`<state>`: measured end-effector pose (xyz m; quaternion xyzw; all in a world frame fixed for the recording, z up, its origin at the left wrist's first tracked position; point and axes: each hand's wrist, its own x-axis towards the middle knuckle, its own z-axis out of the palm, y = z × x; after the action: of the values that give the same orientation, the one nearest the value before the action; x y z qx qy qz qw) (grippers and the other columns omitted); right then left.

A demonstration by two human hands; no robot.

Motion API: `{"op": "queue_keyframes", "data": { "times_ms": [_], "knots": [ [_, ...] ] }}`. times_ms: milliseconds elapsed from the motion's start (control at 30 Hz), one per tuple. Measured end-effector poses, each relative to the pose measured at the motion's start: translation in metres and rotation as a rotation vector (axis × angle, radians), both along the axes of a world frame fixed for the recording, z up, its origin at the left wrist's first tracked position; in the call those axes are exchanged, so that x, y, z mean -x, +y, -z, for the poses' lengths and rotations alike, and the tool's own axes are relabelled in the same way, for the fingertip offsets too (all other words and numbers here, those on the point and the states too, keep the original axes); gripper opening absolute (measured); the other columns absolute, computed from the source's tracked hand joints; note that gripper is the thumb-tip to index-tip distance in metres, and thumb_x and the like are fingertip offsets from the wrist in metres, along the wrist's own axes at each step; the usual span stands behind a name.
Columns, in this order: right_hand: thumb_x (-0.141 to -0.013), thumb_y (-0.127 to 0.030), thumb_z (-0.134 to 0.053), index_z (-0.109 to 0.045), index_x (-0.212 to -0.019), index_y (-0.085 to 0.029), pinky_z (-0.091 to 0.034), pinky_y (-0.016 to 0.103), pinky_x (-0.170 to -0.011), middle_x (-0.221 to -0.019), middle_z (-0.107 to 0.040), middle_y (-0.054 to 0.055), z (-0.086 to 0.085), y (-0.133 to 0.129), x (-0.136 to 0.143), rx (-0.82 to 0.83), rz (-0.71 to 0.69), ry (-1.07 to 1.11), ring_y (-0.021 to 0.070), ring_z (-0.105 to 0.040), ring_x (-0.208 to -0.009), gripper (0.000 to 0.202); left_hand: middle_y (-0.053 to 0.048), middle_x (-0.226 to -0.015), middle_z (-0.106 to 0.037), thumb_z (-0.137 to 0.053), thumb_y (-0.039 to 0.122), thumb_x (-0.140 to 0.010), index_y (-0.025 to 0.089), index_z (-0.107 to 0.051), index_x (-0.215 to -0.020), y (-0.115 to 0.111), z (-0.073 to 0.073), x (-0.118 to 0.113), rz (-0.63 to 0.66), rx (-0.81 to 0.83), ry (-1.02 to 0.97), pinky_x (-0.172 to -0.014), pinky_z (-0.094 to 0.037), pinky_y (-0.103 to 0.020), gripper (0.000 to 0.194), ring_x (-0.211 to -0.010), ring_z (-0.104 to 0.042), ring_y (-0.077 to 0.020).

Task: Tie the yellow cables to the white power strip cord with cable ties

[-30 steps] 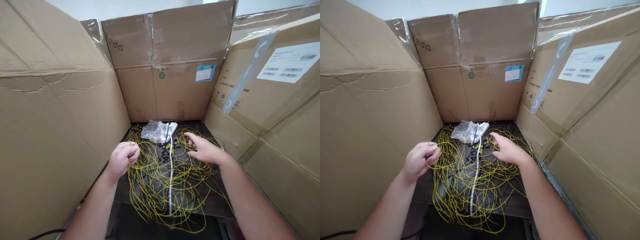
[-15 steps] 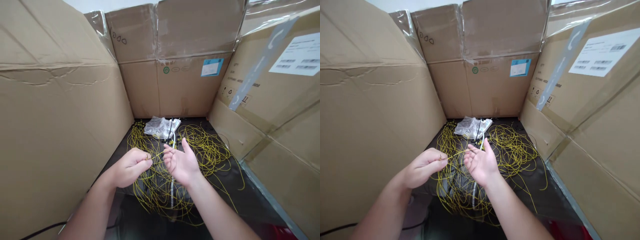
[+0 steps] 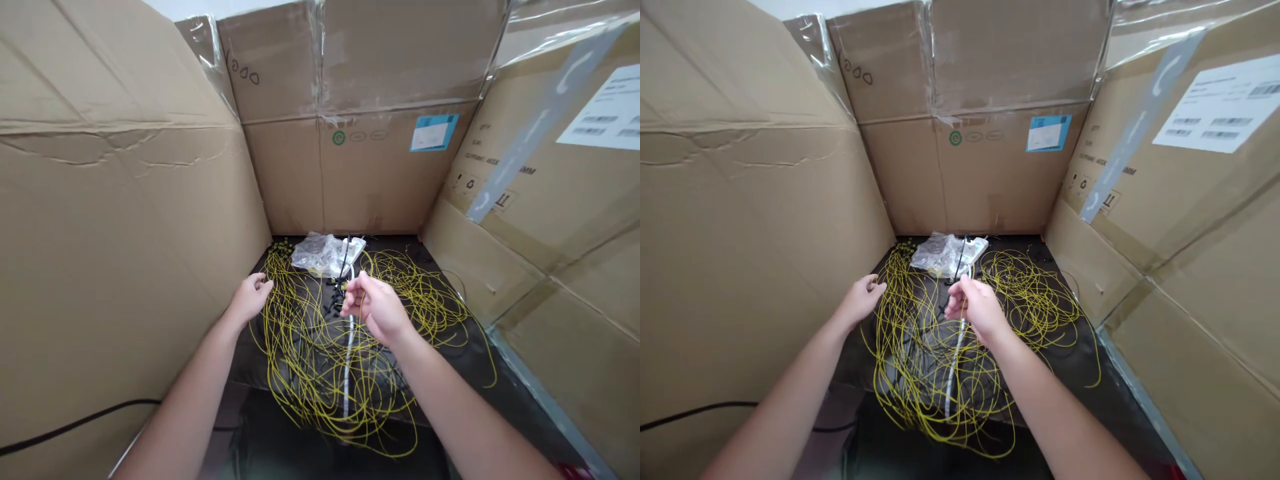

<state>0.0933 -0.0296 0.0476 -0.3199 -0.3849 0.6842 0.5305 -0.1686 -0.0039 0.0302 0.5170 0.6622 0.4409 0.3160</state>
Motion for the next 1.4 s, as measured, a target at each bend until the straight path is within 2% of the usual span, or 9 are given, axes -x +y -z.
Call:
{"op": "queue_keyframes", "data": {
  "times_ms": [133, 233, 300, 467, 700, 867, 1067, 1200, 1400],
  "knots": [
    [-0.082, -0.047, -0.049, -0.057, -0.071, -0.013, -0.044, 0.023, -0.044, -0.056, -0.056, 0.001, 0.013, 0.005, -0.003, -0.015, -0.079, -0.293, 0.0098, -0.051, -0.045, 0.036, -0.014, -0.086, -0.063, -0.064, 0.029, -0.064, 0.006, -0.057, -0.105, 0.009, 0.021, 0.003, -0.08, 0.026, 0.226, -0.084, -0.039, -0.04, 0.048, -0.091, -0.057, -0.0298],
    [-0.082, -0.049, -0.047, -0.058, -0.073, -0.014, -0.035, 0.018, -0.036, -0.055, -0.053, -0.002, 0.018, 0.009, -0.005, -0.058, -0.069, -0.399, 0.0061, -0.042, -0.038, 0.038, -0.022, -0.116, -0.053, -0.062, 0.029, -0.067, 0.006, -0.057, -0.106, 0.003, 0.015, -0.009, -0.107, -0.071, 0.384, -0.1, -0.026, -0.045, 0.046, -0.118, -0.04, -0.0358],
    [-0.083, -0.05, -0.046, -0.057, -0.074, -0.014, -0.031, 0.018, -0.034, -0.053, -0.05, -0.004, 0.02, 0.009, -0.004, -0.079, -0.057, -0.406, 0.0051, -0.038, -0.035, 0.039, -0.02, -0.121, -0.051, -0.058, 0.03, -0.072, 0.009, -0.061, -0.101, -0.003, 0.002, -0.027, -0.029, -0.22, 0.485, -0.102, -0.026, -0.043, 0.037, -0.119, -0.04, -0.0333],
    [-0.084, -0.053, -0.042, -0.056, -0.075, -0.016, -0.029, 0.02, -0.034, -0.049, -0.045, -0.006, 0.031, 0.008, 0.003, -0.121, -0.001, -0.431, 0.007, -0.036, -0.033, 0.04, -0.008, -0.084, -0.067, -0.049, 0.035, -0.082, 0.014, -0.067, -0.083, -0.011, -0.025, -0.094, 0.452, -0.201, 0.074, -0.077, -0.046, -0.031, 0.028, -0.081, -0.06, -0.0198],
    [-0.09, -0.048, -0.034, -0.043, -0.055, -0.019, -0.031, 0.025, -0.047, -0.048, -0.046, -0.001, 0.044, 0.009, -0.003, -0.403, 0.179, -0.747, 0.0121, -0.042, -0.045, 0.045, -0.004, -0.064, -0.064, -0.059, 0.036, -0.076, 0.012, -0.069, -0.081, 0.008, -0.002, -0.154, 0.511, -0.071, -0.402, -0.059, -0.044, -0.027, 0.026, -0.058, -0.055, -0.0148],
    [-0.091, -0.037, -0.034, -0.045, -0.059, -0.02, -0.029, 0.026, -0.05, -0.053, -0.05, 0.001, 0.049, 0.008, -0.007, -0.524, 0.197, -0.926, 0.0135, -0.045, -0.048, 0.038, -0.008, -0.08, -0.066, -0.059, 0.035, -0.077, 0.013, -0.069, -0.078, 0.01, 0.013, -0.157, 0.505, -0.102, -0.529, -0.074, -0.045, -0.028, 0.024, -0.077, -0.058, -0.0174],
    [-0.089, -0.034, -0.042, -0.048, -0.058, -0.018, -0.029, 0.026, -0.049, -0.056, -0.052, 0.001, 0.047, 0.003, -0.005, -0.482, 0.095, -0.972, 0.0115, -0.043, -0.048, 0.035, -0.006, -0.075, -0.061, -0.055, 0.031, -0.081, 0.013, -0.067, -0.074, 0.008, 0.017, -0.144, 0.615, -0.104, -0.549, -0.07, -0.044, -0.027, 0.023, -0.072, -0.055, -0.0156],
    [-0.083, -0.041, -0.051, -0.051, -0.058, -0.017, -0.03, 0.023, -0.044, -0.051, -0.045, -0.003, 0.035, 0.007, -0.016, -0.327, 0.034, -0.771, 0.0091, -0.039, -0.047, 0.035, -0.004, -0.069, -0.057, -0.054, 0.029, -0.082, 0.013, -0.065, -0.069, 0.009, 0.016, -0.135, 0.64, -0.114, -0.563, -0.067, -0.042, -0.026, 0.023, -0.067, -0.052, -0.0139],
    [-0.081, -0.038, -0.057, -0.062, -0.079, -0.017, -0.037, 0.021, -0.044, -0.059, -0.054, -0.002, 0.034, 0.017, -0.027, -0.168, 0.088, -0.369, 0.0077, -0.046, -0.047, 0.022, -0.005, -0.062, -0.058, -0.055, 0.025, -0.08, 0.01, -0.064, -0.067, 0.009, 0.02, -0.137, 0.801, 0.124, -0.775, -0.057, -0.041, -0.026, 0.022, -0.056, -0.053, -0.0126]
  ]
}}
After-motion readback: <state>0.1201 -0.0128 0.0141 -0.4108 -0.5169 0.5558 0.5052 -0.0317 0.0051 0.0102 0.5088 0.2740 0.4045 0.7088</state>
